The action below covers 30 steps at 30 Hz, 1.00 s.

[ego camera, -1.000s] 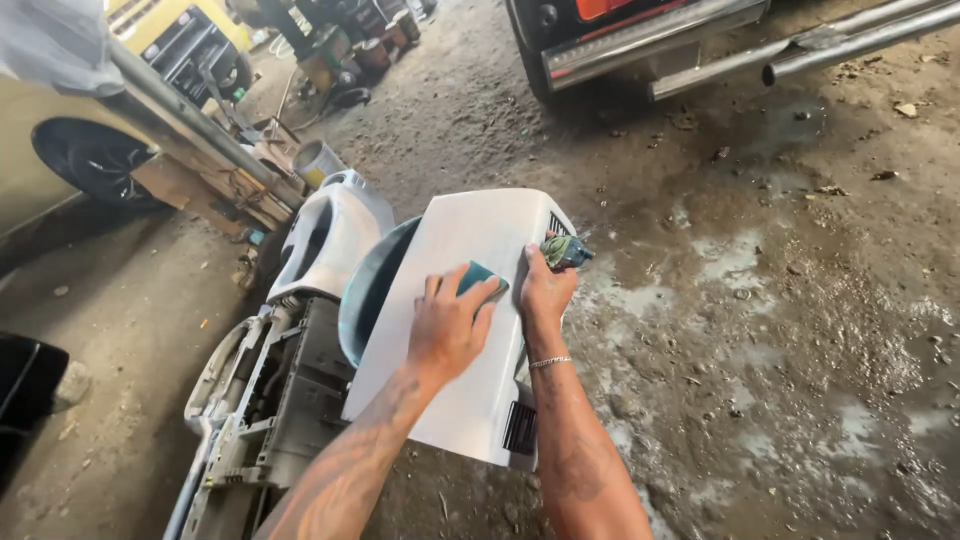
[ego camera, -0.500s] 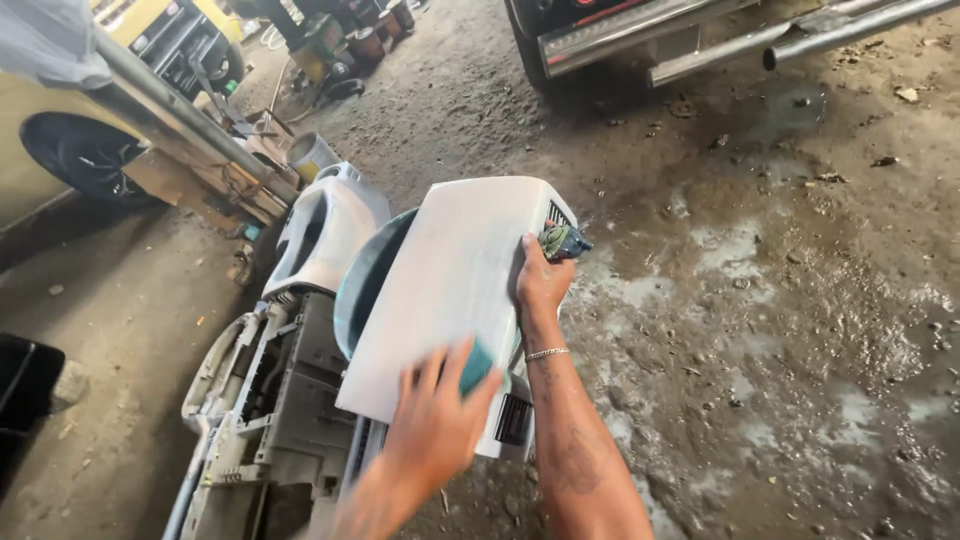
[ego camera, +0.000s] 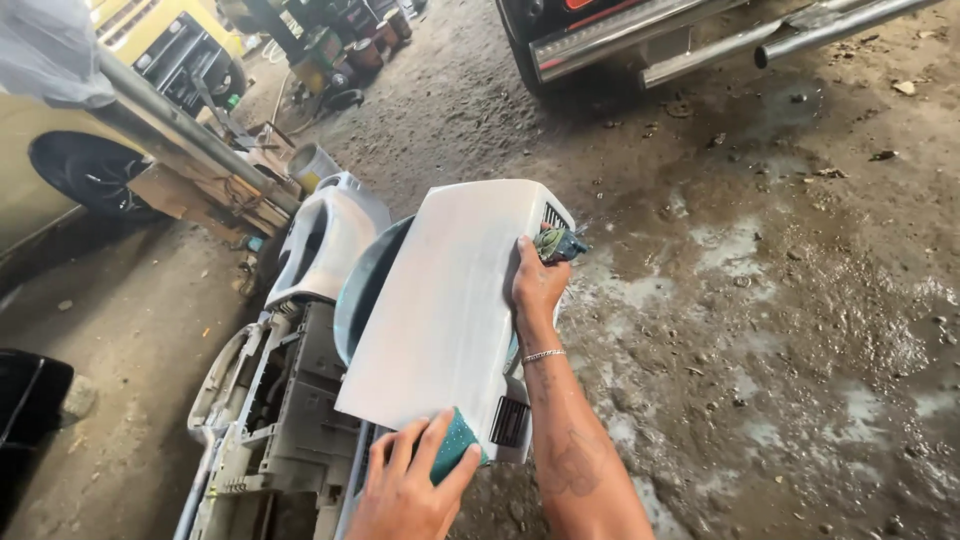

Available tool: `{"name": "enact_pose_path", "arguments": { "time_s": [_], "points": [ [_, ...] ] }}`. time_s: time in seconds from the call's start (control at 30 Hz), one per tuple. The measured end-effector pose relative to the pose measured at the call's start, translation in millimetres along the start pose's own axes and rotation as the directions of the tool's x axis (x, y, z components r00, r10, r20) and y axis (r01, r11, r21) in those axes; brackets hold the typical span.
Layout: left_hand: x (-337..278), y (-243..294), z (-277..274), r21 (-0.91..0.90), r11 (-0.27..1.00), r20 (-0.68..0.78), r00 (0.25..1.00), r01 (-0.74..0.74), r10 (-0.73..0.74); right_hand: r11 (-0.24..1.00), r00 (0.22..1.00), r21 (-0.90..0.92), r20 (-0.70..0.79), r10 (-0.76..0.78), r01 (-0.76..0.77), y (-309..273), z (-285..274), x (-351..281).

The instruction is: The person scrubs a white plastic car part with a green sponge and a cloth, repeatedly dipping the sponge into a bucket of water. The part is held over the bucket while being cleaned in a workshop environment.

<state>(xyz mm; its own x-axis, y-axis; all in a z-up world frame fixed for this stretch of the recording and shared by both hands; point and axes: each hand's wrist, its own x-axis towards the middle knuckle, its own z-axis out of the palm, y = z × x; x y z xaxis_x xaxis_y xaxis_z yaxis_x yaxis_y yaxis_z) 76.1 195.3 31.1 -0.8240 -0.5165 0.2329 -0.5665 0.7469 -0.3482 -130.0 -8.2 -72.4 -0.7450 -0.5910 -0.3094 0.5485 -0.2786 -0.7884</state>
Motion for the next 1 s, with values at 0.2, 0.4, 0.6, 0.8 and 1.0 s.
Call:
{"name": "enact_pose_path", "arguments": {
  "time_s": [0.2,0.4,0.6,0.8,1.0],
  "points": [
    [97.0,-45.3,57.8,-0.156,0.984,-0.121,0.987,0.09,-0.109,0.995,0.993,0.006,-0.068,-0.101,0.101,32.5,4.3,23.4],
    [-16.2,-8.8,9.0,-0.387,0.903,-0.048,0.974,0.188,-0.223,0.994,0.997,0.081,-0.001,-0.074,0.074,30.1,0.0,18.7],
    [46.2,-57.5,49.9,-0.388,0.854,-0.038,0.92,0.346,-0.391,0.997,0.994,-0.038,-0.085,-0.072,0.069,37.2,0.7,21.2],
    [-19.8,25.3,10.7,-0.164,0.921,-0.138,0.917,0.353,-0.375,0.995,0.997,0.09,-0.069,-0.044,0.05,31.8,2.6,18.8],
    [19.3,-1.5,46.3,-0.321,0.734,-0.026,0.769,0.599,-0.639,0.998,0.997,0.035,-0.059,-0.05,0.052,26.1,-2.3,14.9]
  ]
}}
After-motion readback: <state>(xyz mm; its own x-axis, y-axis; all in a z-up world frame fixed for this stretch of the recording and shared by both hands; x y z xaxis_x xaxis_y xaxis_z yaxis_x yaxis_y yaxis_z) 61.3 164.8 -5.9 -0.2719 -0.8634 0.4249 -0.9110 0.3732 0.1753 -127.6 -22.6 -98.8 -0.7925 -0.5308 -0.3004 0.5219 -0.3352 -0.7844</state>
